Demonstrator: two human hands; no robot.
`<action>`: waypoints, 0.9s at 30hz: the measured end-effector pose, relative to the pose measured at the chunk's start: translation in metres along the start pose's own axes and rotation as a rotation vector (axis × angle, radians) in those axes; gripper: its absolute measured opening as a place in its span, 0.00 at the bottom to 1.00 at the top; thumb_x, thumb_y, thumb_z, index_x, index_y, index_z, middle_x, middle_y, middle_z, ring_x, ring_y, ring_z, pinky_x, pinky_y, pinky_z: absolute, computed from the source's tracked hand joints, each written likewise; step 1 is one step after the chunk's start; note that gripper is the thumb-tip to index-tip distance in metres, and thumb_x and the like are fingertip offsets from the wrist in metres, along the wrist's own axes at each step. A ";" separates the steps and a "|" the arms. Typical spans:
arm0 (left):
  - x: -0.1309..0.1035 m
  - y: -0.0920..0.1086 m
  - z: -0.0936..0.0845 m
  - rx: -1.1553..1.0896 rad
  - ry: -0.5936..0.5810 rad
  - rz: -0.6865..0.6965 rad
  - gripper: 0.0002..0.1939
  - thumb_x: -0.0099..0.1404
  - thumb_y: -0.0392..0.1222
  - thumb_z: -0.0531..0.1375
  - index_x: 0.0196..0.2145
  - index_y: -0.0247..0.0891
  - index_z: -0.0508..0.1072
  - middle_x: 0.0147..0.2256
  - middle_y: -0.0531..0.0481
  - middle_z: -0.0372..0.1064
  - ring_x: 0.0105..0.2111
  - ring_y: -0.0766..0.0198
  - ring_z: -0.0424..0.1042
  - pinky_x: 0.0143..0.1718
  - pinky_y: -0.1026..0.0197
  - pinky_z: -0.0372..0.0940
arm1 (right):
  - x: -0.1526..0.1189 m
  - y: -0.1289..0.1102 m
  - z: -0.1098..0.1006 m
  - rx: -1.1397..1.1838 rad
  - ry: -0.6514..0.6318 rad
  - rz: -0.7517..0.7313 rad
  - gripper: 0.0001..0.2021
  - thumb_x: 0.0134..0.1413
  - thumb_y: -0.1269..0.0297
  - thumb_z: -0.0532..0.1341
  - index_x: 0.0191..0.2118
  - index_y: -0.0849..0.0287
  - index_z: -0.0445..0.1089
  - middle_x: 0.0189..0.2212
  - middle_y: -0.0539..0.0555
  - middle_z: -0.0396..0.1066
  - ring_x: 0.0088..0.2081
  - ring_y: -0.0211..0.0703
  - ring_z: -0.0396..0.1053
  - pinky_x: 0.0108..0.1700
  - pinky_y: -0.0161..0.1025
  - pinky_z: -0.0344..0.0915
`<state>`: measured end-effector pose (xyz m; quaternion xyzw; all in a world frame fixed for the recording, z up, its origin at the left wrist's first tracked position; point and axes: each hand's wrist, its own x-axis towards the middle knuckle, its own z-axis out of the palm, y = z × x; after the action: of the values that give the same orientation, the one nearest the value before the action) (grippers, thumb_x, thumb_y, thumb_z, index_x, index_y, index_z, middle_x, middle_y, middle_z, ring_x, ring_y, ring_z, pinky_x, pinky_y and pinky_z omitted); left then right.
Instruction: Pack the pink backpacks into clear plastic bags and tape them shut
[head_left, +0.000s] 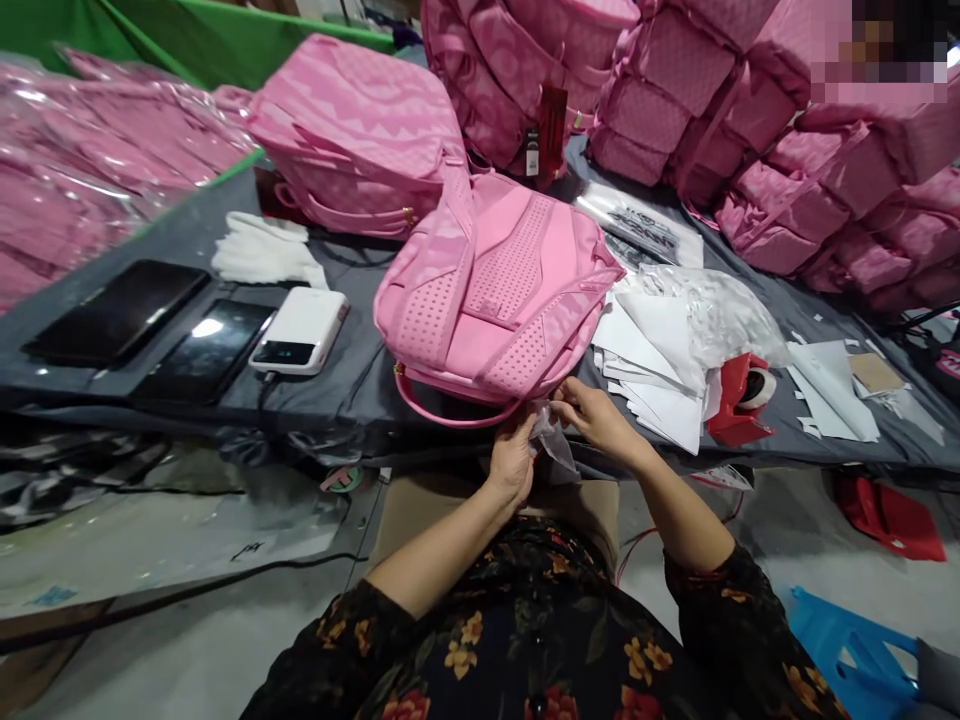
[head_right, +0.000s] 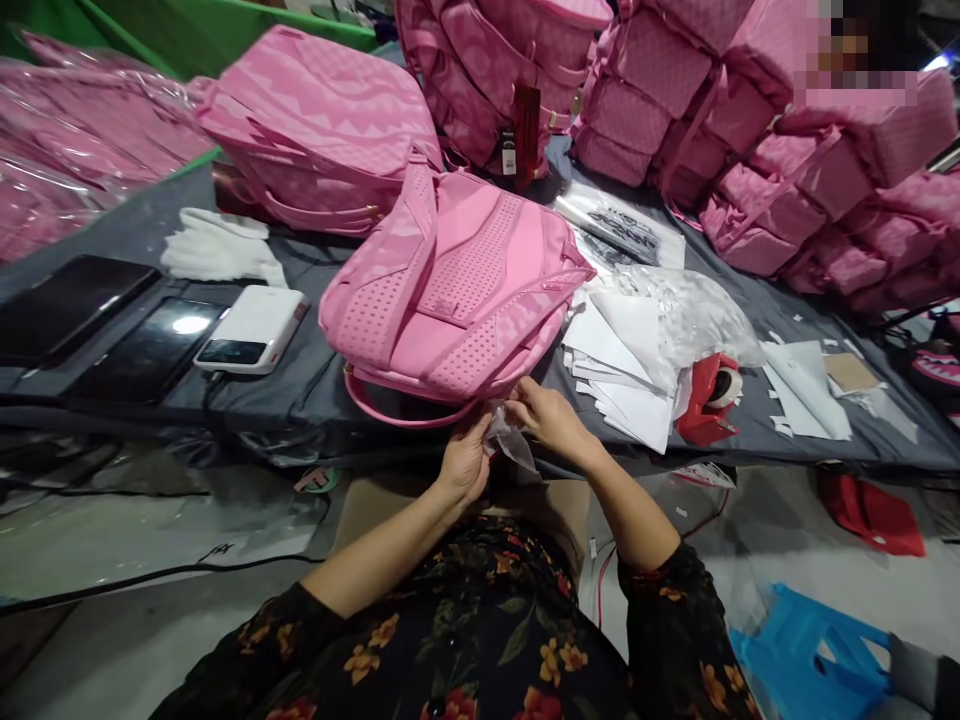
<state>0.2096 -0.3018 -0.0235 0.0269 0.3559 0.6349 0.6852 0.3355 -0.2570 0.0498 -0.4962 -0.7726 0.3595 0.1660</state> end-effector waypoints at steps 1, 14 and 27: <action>0.002 -0.002 -0.001 0.006 0.025 -0.005 0.31 0.36 0.55 0.80 0.35 0.35 0.80 0.35 0.46 0.79 0.35 0.60 0.78 0.43 0.58 0.71 | 0.000 0.003 0.000 0.063 -0.025 -0.021 0.10 0.67 0.58 0.54 0.37 0.58 0.59 0.29 0.51 0.73 0.30 0.37 0.68 0.35 0.33 0.58; 0.008 0.004 -0.005 0.103 0.072 0.071 0.25 0.37 0.46 0.80 0.34 0.36 0.81 0.38 0.46 0.79 0.42 0.56 0.78 0.52 0.55 0.70 | 0.010 0.019 0.026 0.099 0.152 0.207 0.07 0.52 0.64 0.62 0.35 0.60 0.65 0.17 0.46 0.65 0.21 0.35 0.63 0.27 0.32 0.54; 0.004 0.016 -0.011 0.255 0.074 0.083 0.27 0.37 0.49 0.79 0.34 0.34 0.81 0.39 0.42 0.79 0.40 0.58 0.76 0.47 0.58 0.68 | 0.027 0.029 0.027 0.950 -0.400 0.447 0.35 0.35 0.39 0.74 0.15 0.59 0.52 0.08 0.43 0.46 0.13 0.24 0.42 0.17 0.28 0.38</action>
<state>0.1902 -0.2998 -0.0252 0.1051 0.4572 0.6128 0.6359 0.3256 -0.2368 0.0081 -0.4408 -0.4183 0.7815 0.1411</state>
